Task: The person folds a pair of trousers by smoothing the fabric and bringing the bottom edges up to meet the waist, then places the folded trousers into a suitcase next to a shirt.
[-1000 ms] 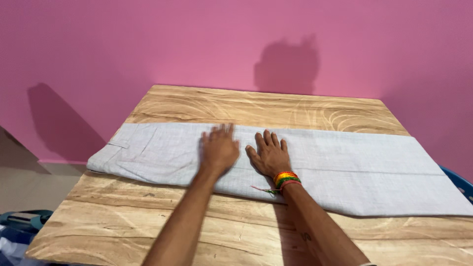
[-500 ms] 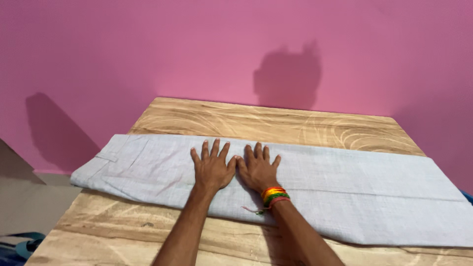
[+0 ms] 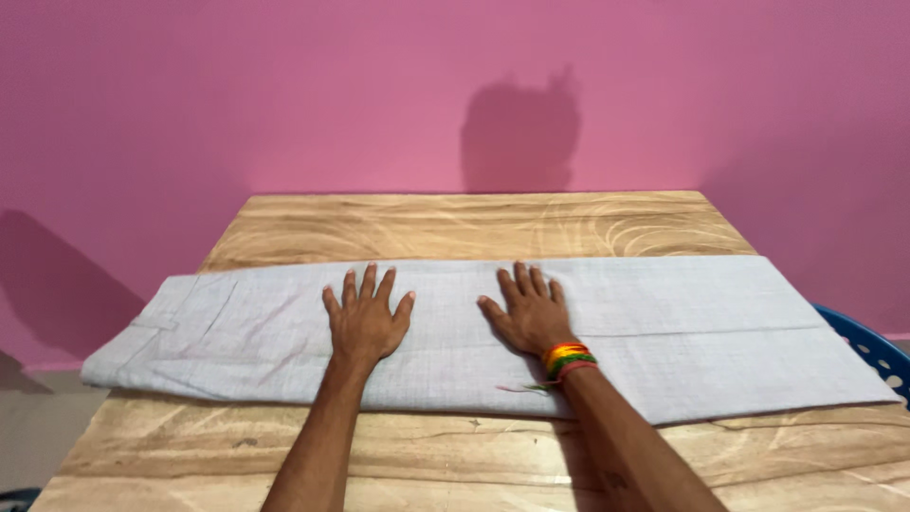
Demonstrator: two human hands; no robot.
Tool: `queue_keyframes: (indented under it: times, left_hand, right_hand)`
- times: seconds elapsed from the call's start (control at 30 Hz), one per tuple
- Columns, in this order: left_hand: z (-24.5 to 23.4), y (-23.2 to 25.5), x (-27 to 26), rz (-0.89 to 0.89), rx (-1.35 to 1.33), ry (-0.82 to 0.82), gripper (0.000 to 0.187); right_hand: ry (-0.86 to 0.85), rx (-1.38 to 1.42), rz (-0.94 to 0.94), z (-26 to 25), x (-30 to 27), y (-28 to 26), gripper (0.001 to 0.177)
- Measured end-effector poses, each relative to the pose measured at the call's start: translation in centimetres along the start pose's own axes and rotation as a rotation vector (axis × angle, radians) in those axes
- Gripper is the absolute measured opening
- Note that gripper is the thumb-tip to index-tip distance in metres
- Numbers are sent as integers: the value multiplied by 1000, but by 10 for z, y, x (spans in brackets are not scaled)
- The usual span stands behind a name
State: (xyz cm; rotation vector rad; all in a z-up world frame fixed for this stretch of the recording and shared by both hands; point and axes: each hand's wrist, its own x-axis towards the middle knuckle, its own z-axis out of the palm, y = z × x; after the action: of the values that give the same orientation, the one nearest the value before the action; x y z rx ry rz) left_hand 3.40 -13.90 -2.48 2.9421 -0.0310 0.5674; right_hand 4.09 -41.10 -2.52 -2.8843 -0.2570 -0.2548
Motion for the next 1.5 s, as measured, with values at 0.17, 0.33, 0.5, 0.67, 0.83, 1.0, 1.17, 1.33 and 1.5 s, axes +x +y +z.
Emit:
queue_keyframes:
  times: [0.17, 0.33, 0.5, 0.67, 0.83, 1.0, 1.17, 1.33, 1.5]
  left_hand:
    - [-9, 7, 4, -37, 8, -91, 70]
    - [8, 46, 16, -57, -42, -230, 70]
    - [40, 121, 6, 117, -190, -71, 66]
    - [36, 112, 1, 103, -138, -29, 66]
    - [30, 76, 4, 91, -106, 9, 68]
    - [22, 58, 0, 71, -42, 11, 69]
    - [17, 59, 2, 68, -54, -59, 71]
    - [16, 58, 1, 60, -19, -81, 71]
    - [14, 63, 0, 50, -11, -77, 71]
  right_hand:
    - [37, -3, -11, -4, -6, 37, 81]
    - [91, -11, -26, 5, -8, 41, 77]
    - [133, 6, -61, 7, -8, 44, 76]
    - [124, 18, -47, 6, -6, 32, 76]
    - [84, 52, -36, 5, 3, -7, 80]
    - [-62, 78, 46, 3, 12, -47, 79]
    - [-21, 69, -16, 4, 5, -1, 79]
    - [32, 37, 51, -13, -10, 85, 78]
    - [132, 28, 63, -18, -25, 120, 74]
